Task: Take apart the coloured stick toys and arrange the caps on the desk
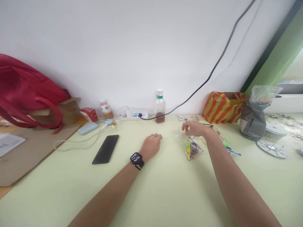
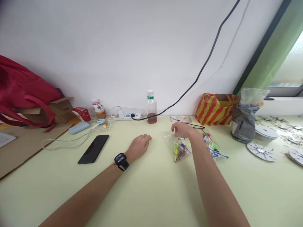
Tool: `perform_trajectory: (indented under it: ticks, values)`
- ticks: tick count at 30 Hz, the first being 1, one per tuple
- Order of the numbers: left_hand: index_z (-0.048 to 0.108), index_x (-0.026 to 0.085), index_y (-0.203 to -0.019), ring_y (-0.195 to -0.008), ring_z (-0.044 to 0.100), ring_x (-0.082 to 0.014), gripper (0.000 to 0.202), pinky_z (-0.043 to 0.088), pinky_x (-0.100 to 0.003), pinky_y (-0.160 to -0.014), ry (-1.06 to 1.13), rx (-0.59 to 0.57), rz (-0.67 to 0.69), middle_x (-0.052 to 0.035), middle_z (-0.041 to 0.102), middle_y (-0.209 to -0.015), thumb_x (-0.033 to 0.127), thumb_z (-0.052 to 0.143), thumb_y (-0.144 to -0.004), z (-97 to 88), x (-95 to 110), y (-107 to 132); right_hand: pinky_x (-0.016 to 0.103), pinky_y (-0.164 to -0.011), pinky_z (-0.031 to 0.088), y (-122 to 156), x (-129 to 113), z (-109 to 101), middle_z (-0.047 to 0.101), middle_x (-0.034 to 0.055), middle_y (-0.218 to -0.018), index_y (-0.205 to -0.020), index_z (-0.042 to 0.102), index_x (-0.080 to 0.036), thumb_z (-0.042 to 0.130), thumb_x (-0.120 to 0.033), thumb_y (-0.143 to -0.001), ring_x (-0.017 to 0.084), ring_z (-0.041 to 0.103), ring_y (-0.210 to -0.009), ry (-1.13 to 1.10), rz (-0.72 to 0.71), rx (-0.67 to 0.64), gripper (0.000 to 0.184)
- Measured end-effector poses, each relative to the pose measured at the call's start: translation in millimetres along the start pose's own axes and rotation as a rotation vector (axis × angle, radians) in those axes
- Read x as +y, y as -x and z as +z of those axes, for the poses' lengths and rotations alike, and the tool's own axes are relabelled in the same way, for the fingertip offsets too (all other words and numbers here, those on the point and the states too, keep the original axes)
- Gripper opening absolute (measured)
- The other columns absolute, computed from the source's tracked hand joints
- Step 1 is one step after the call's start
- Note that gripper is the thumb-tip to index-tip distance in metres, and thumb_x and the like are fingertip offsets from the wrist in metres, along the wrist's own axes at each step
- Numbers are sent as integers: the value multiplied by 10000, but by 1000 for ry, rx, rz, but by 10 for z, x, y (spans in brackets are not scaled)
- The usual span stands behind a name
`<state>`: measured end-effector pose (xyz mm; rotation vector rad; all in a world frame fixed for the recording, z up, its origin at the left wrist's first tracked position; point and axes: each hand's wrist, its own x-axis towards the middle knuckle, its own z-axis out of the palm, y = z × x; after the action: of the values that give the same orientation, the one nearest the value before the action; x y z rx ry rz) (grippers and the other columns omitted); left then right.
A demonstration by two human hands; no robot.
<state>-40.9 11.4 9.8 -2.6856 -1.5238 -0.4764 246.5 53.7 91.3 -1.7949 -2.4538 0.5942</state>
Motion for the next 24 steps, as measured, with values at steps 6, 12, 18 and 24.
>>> perform_trajectory:
  ticks: [6,12,18,24]
  values:
    - [626,209,-1111,-964,638,-223,272,473,-353,-878,35,12,-13,-71,684,-1028,145,373,-1033,9,2,15,244,-704,469,44,-100,-15,719,79,-1025,-951,752,-171,748,-265,-778,202,656,-885,-13,-9,-102,197]
    - [632,214,-1107,-963,636,-224,273,474,-355,-878,41,17,-11,-68,687,-1034,150,378,-1032,20,-13,18,231,-616,420,67,-96,-40,718,51,-935,-851,676,-169,724,-209,-762,166,634,-791,-53,18,-111,109]
    - [623,209,-1108,-970,638,-225,259,475,-357,-869,43,21,-7,-69,690,-1048,142,388,-1023,32,-23,11,240,-586,368,184,-158,-175,679,11,-811,-763,633,-184,706,-196,-711,150,607,-729,-11,74,-74,91]
    - [625,206,-1103,-969,640,-227,268,476,-362,-875,55,25,-14,-72,689,-1035,138,379,-1023,28,-11,18,254,-567,305,445,-395,-379,607,3,-785,-758,566,-208,609,-137,-708,142,522,-683,46,79,135,97]
